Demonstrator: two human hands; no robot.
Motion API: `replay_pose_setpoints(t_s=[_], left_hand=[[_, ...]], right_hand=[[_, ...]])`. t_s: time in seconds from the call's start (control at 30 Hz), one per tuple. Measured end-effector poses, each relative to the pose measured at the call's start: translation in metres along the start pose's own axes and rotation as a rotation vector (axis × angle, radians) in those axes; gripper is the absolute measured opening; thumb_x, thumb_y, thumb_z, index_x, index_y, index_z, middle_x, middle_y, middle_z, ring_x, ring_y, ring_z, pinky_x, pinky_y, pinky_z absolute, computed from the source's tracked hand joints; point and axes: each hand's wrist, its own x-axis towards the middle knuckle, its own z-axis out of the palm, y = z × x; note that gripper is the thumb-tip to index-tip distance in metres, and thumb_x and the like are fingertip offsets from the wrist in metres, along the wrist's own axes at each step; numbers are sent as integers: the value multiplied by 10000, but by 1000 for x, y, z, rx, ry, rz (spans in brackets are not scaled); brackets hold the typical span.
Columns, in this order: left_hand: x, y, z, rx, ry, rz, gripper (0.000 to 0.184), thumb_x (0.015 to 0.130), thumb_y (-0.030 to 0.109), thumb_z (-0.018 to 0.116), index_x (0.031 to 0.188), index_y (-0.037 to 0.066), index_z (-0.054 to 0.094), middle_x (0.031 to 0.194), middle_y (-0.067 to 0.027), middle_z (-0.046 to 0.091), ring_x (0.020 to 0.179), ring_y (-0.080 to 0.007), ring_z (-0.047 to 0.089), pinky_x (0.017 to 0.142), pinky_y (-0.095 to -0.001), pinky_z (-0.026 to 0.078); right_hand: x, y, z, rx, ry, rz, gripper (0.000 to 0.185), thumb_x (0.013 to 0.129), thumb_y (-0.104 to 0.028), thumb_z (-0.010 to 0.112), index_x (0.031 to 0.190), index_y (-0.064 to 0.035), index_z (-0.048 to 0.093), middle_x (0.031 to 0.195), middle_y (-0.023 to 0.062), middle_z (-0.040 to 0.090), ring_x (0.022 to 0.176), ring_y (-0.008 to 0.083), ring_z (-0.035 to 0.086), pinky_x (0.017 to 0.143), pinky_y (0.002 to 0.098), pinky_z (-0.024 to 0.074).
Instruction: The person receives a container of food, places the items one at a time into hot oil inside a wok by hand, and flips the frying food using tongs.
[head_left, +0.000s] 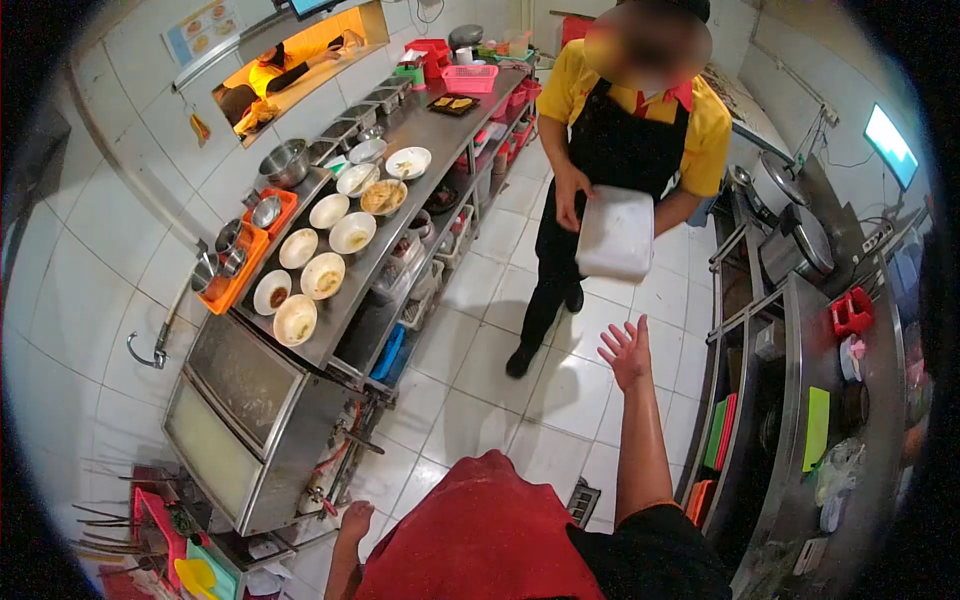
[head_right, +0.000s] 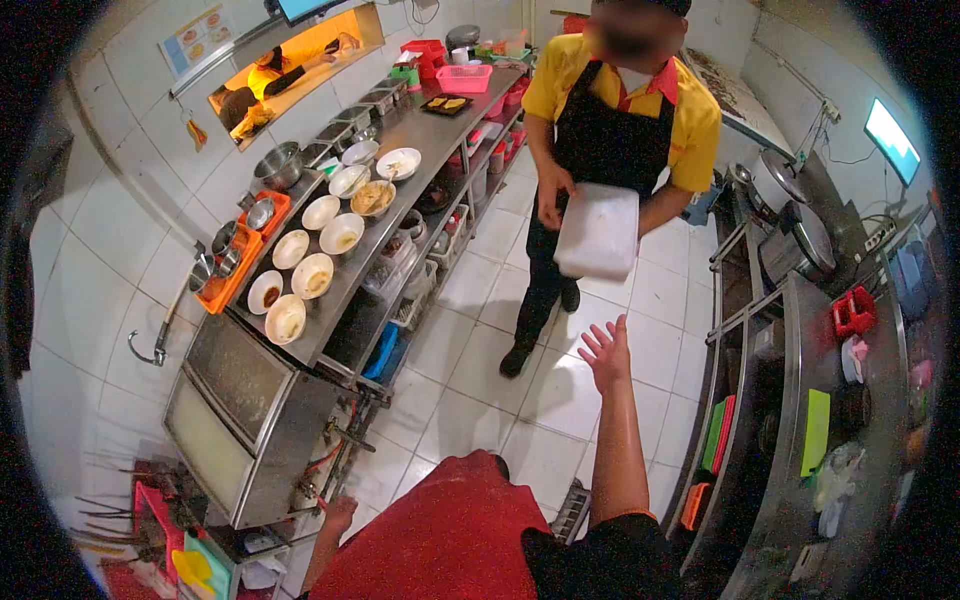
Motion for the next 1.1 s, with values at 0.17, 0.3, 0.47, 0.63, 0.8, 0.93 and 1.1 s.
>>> replay_pose_setpoints(t_s=[0.17,0.3,0.47,0.63,0.8,0.93,1.1], left_hand=[[-1,37,47,-287,46,-242,300,870,257,612,1025,0,622,859,-98,658,781,-162,617,723,-287,502],[20,32,52,100,33,143,374,889,325,540,1037,-10,619,1025,-179,646,982,-320,601,891,-378,457],[1,151,32,-203,-67,181,349,888,261,610,1134,16,586,1087,-130,636,1028,-221,598,903,-323,463],[-17,184,19,-685,-265,411,351,913,208,593,1200,17,527,1169,-104,574,1091,-188,542,938,-320,443],[-95,198,-25,-953,-497,445,503,929,285,571,1330,40,392,1250,-96,513,1158,-174,483,989,-312,390],[-151,161,-57,-1114,-553,483,837,838,546,601,1433,94,223,1388,-96,392,1256,-229,410,1041,-379,322],[-215,95,-86,-1265,-39,309,715,877,328,608,1416,33,243,1331,-127,452,1204,-227,451,1012,-371,360]], right_hand=[[-1,-19,25,30,-46,39,889,819,-610,563,1438,-77,212,1444,195,296,1232,376,421,961,539,395],[-52,39,22,-8,-79,71,681,861,-512,545,1355,-79,365,1326,158,460,1112,339,534,933,495,419],[-157,83,35,-132,-98,16,664,854,-550,531,1336,-112,397,1255,108,536,1030,295,588,865,418,454],[-256,137,38,-131,-231,-1,677,854,-553,522,1349,-110,390,1294,103,503,1076,289,567,863,450,485],[-352,175,71,-219,-342,-5,695,848,-500,551,1371,-82,363,1323,117,473,1190,282,488,955,458,435],[-392,207,92,-320,-450,61,741,815,-472,592,1381,-66,339,1333,119,459,1229,282,446,1007,447,389],[-387,281,118,-584,-796,184,573,885,-289,570,1353,-30,364,1245,129,509,1151,250,507,973,406,423]])
